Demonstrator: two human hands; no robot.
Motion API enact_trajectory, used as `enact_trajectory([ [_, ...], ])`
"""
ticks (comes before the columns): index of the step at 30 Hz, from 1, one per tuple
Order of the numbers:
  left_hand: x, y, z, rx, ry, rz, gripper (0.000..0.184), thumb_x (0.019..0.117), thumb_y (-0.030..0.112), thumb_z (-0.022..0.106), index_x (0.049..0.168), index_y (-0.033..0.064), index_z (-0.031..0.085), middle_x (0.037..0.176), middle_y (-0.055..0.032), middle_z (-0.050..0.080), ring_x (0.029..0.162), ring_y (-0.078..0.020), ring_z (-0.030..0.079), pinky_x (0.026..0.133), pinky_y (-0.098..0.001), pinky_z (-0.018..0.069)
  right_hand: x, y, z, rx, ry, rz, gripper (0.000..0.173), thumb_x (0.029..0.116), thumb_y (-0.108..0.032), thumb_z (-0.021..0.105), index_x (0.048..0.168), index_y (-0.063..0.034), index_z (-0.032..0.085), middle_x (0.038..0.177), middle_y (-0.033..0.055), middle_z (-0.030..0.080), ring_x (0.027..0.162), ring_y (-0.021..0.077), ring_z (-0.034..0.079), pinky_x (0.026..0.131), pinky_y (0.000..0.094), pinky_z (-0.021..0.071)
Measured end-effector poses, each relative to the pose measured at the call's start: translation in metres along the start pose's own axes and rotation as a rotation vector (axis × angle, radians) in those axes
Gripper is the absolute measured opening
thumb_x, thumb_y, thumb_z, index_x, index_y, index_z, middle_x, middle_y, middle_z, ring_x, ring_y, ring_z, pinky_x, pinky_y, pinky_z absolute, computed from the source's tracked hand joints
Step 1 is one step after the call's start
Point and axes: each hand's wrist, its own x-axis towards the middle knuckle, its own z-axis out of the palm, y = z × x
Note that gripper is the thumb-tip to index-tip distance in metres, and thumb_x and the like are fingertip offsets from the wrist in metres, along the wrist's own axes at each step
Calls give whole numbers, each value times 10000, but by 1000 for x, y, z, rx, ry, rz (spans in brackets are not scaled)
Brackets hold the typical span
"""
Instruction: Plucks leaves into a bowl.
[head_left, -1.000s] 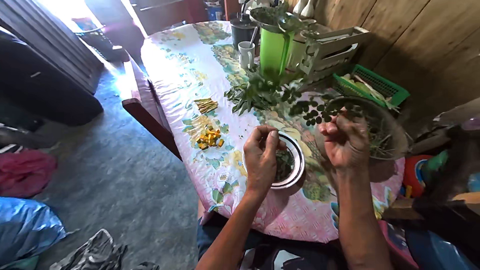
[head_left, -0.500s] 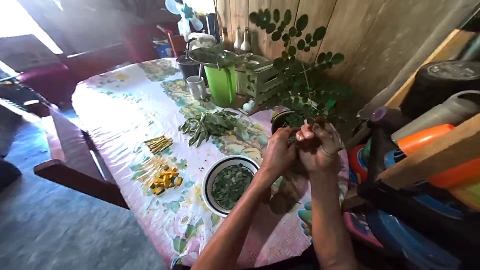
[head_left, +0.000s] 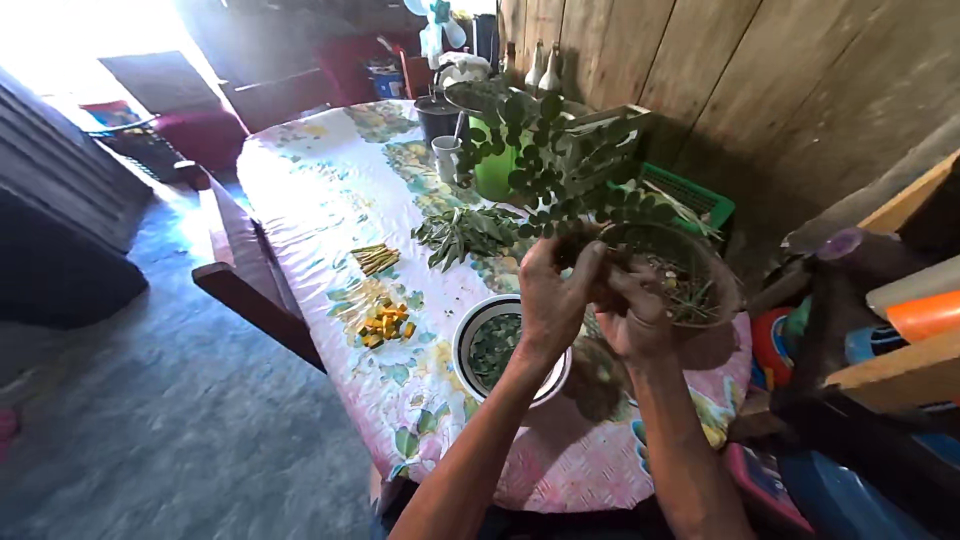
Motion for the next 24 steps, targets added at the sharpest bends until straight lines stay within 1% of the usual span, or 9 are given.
enact_trajectory([
  [4, -5, -2, -9, 77, 14, -23, 171, 991, 88, 652, 1156, 52, 679, 1026, -57, 696, 813, -110, 671, 706, -263, 583, -4, 11, -5, -453, 24, -144, 154, 1005, -178, 642, 1143, -159, 707, 988, -20, 724, 817, 82, 691, 751, 288, 614],
  [7, -8, -3, -14, 165, -9, -61, 155, 980, 99, 668, 1125, 57, 703, 1016, -58, 693, 803, -112, 683, 697, -277, 603, -8, 17, -4, -693, 114, -201, 136, 959, -92, 643, 1081, -117, 699, 938, -42, 719, 809, 59, 689, 739, 288, 614],
  [9, -12, -3, -17, 232, -12, -60, 142, 985, 105, 655, 1110, 68, 713, 1002, -46, 688, 817, -103, 680, 706, -270, 599, -11, 17, -1, -786, 168, -185, 136, 942, -92, 669, 1072, -104, 705, 922, -67, 722, 813, 17, 683, 747, 248, 602],
  [11, -15, -3, -20, 270, -1, -70, 153, 993, 115, 645, 1123, 74, 713, 1005, -38, 696, 816, -96, 679, 707, -266, 593, -14, 13, 4, -819, 157, -126, 142, 966, -121, 670, 1103, -108, 705, 942, -83, 719, 833, -9, 671, 777, 216, 589],
  [12, -17, -5, -23, 276, 5, -75, 158, 997, 122, 646, 1137, 72, 701, 1007, -39, 697, 811, -98, 680, 710, -270, 596, -15, 11, 7, -831, 143, -89, 136, 979, -142, 668, 1107, -117, 707, 929, -89, 711, 809, -19, 657, 759, 198, 577],
  [15, -20, -9, -29, 302, 25, -109, 147, 1001, 140, 649, 1121, 60, 678, 946, -46, 695, 733, -110, 669, 660, -281, 594, -12, 14, 9, -827, 45, -67, 119, 987, -122, 647, 1084, -66, 684, 791, -17, 664, 601, 46, 596, 554, 224, 543],
  [16, -21, -10, -32, 322, 30, -132, 147, 1001, 156, 657, 1116, 67, 681, 925, -41, 694, 715, -108, 664, 649, -283, 592, -11, 15, 9, -814, 12, -43, 112, 992, -111, 623, 1072, -46, 667, 761, 13, 645, 566, 79, 583, 521, 247, 536],
  [20, -26, -15, -39, 392, 10, -206, 142, 995, 182, 669, 1097, 84, 684, 891, -33, 689, 692, -103, 657, 633, -293, 584, -11, 15, 13, -807, -15, 41, 73, 976, -59, 605, 1013, -57, 669, 728, 4, 639, 559, 64, 578, 513, 221, 517],
  [24, -28, -11, -51, 387, -45, -264, 151, 1016, 209, 644, 1097, 84, 667, 877, -30, 686, 672, -109, 660, 613, -288, 589, -12, 23, 9, -740, -60, 79, 96, 1005, -100, 597, 1040, -47, 668, 707, 11, 631, 530, 75, 570, 497, 225, 520],
])
